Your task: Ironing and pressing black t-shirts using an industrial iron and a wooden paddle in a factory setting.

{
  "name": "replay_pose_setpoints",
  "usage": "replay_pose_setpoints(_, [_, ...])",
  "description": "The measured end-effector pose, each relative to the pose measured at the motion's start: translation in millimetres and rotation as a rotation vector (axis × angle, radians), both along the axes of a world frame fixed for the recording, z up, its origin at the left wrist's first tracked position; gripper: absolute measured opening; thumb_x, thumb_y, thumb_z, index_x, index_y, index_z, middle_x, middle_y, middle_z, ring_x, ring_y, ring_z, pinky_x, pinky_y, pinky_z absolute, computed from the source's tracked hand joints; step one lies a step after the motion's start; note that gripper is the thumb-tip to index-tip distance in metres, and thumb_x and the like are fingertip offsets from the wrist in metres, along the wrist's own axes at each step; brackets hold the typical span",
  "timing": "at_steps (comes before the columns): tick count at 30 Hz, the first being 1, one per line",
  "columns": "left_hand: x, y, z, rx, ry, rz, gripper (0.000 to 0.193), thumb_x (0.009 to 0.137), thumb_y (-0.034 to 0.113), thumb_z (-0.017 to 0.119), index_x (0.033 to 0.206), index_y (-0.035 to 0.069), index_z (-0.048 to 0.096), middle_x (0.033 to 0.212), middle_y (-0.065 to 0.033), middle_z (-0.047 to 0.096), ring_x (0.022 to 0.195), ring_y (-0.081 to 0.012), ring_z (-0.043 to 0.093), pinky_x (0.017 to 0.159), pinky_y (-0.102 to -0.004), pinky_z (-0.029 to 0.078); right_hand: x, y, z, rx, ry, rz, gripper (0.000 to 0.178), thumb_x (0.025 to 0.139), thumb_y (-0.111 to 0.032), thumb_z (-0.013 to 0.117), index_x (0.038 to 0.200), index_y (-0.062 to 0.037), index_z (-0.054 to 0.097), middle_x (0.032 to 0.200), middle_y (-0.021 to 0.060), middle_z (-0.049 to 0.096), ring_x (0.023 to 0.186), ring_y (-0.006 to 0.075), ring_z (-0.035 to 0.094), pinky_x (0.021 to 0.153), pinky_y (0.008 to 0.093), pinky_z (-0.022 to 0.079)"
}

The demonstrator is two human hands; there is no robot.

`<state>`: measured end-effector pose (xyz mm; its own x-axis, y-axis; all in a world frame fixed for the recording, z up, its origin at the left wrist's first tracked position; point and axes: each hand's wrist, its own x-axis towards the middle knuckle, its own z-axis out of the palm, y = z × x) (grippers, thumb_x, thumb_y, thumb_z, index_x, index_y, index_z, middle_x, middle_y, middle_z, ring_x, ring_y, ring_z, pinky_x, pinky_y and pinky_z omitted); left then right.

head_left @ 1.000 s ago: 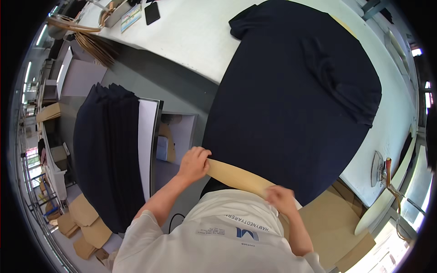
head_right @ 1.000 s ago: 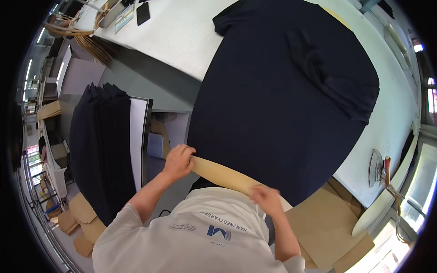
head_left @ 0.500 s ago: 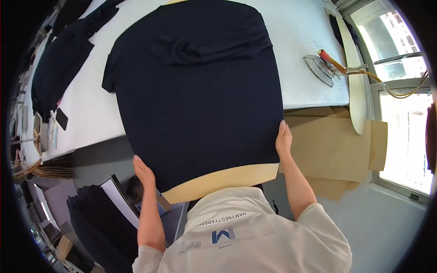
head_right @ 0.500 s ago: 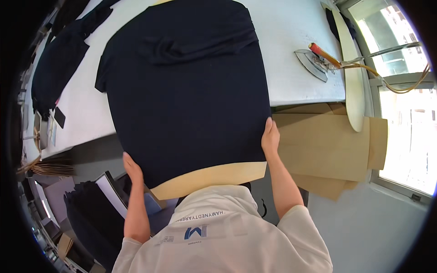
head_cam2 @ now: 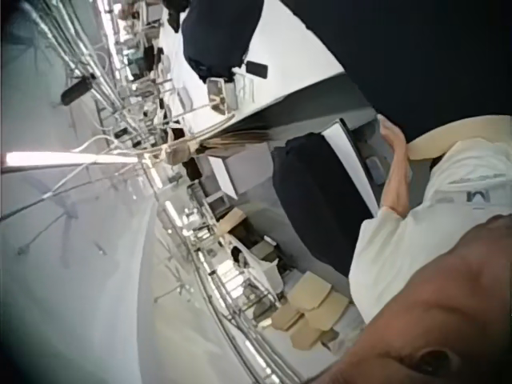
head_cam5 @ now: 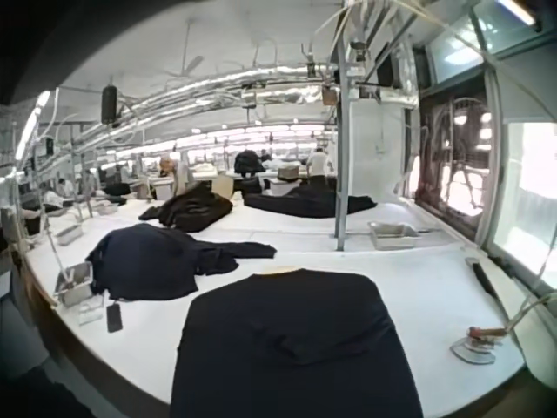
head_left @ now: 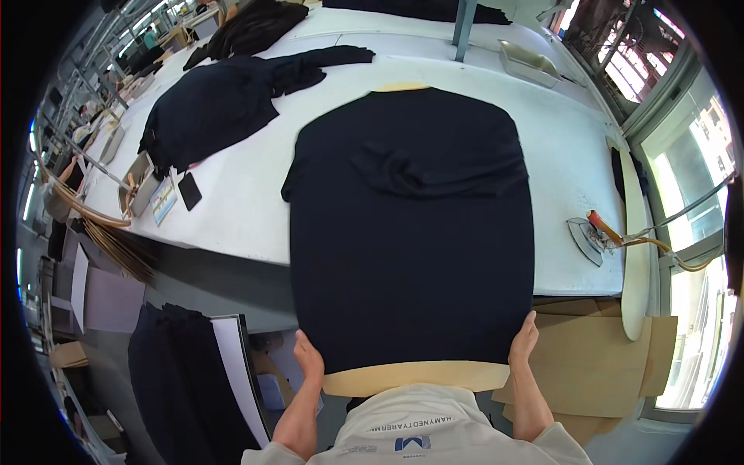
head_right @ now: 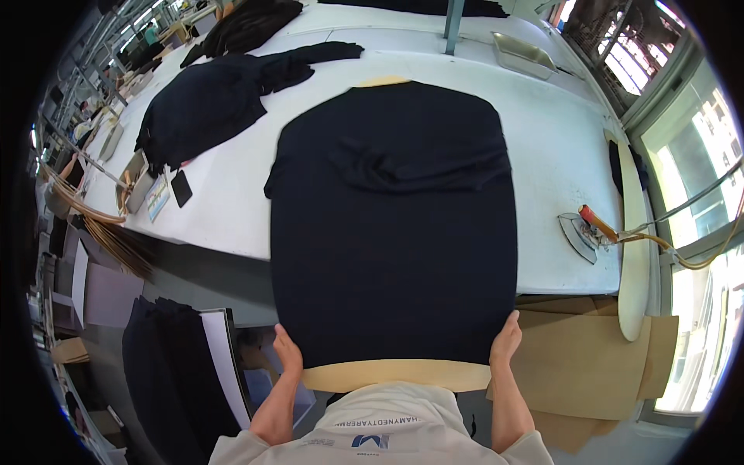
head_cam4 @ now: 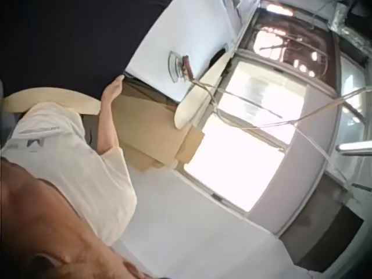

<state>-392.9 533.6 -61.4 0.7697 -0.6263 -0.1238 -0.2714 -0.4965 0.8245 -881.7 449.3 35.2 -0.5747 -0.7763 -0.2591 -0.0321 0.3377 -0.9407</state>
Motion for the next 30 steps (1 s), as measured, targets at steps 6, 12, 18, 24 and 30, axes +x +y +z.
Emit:
replay_pose_setpoints(6, [55, -66, 114, -0.300, 0.047, 0.096, 0.069, 0.114, 0.047, 0.038, 0.113, -0.014, 0.069, 0.103, -0.0178, 0.076, 0.092, -0.0269, 0.071, 0.087, -0.0373, 0.056, 55, -97, -10, -0.093, 0.064, 0.139, 0.071, 0.111, -0.052, 0.044, 0.126, 0.0146, 0.063, 0.121, 0.0167, 0.069, 0.114, 0.0206, 0.058, 0.105, 0.0359, 0.044])
replay_pose_setpoints(12, [-3, -214, 112, -0.291, 0.116, -0.020, 0.067, 0.112, 0.051, 0.040, 0.116, -0.010, 0.067, 0.106, -0.0133, 0.073, 0.096, -0.0238, 0.066, 0.089, -0.0360, 0.052, -12, -175, 24, -0.109, 0.189, -0.033, 0.072, 0.111, -0.058, 0.039, 0.085, 0.0068, 0.057, 0.074, 0.0036, 0.051, 0.073, 0.0149, 0.044, 0.068, 0.0365, 0.041])
replay_pose_setpoints(18, [-19, -304, 84, 0.229, -0.064, -0.454, 0.042, 0.108, 0.039, 0.056, 0.105, -0.001, 0.069, 0.087, -0.0055, 0.064, 0.082, -0.0152, 0.058, 0.074, -0.0347, 0.047, -107, -250, -44, 0.131, 0.623, 0.147, 0.065, 0.110, -0.054, 0.043, 0.092, 0.0052, 0.062, 0.074, 0.0117, 0.058, 0.070, 0.0183, 0.052, 0.068, 0.0378, 0.045])
replay_pose_setpoints(24, [-34, -337, 133, 0.537, 0.508, -0.382, 0.033, 0.106, 0.030, 0.062, 0.123, 0.002, 0.066, 0.100, -0.0052, 0.069, 0.091, -0.0147, 0.067, 0.083, -0.0339, 0.059, -129, -252, -4, 0.482, 0.164, 0.376, 0.034, 0.106, -0.036, 0.060, 0.098, -0.0040, 0.066, 0.079, 0.0005, 0.059, 0.073, 0.0106, 0.056, 0.065, 0.0295, 0.051])
replay_pose_setpoints(30, [6, -327, 111, 0.606, 0.497, -0.456, 0.025, 0.104, 0.026, 0.066, 0.112, 0.002, 0.069, 0.092, -0.0034, 0.068, 0.084, -0.0131, 0.064, 0.076, -0.0303, 0.054, -119, -260, 19, 0.617, 0.484, 0.577, 0.033, 0.108, -0.033, 0.055, 0.121, -0.0028, 0.062, 0.071, 0.0027, 0.057, 0.069, 0.0107, 0.057, 0.062, 0.0283, 0.046])
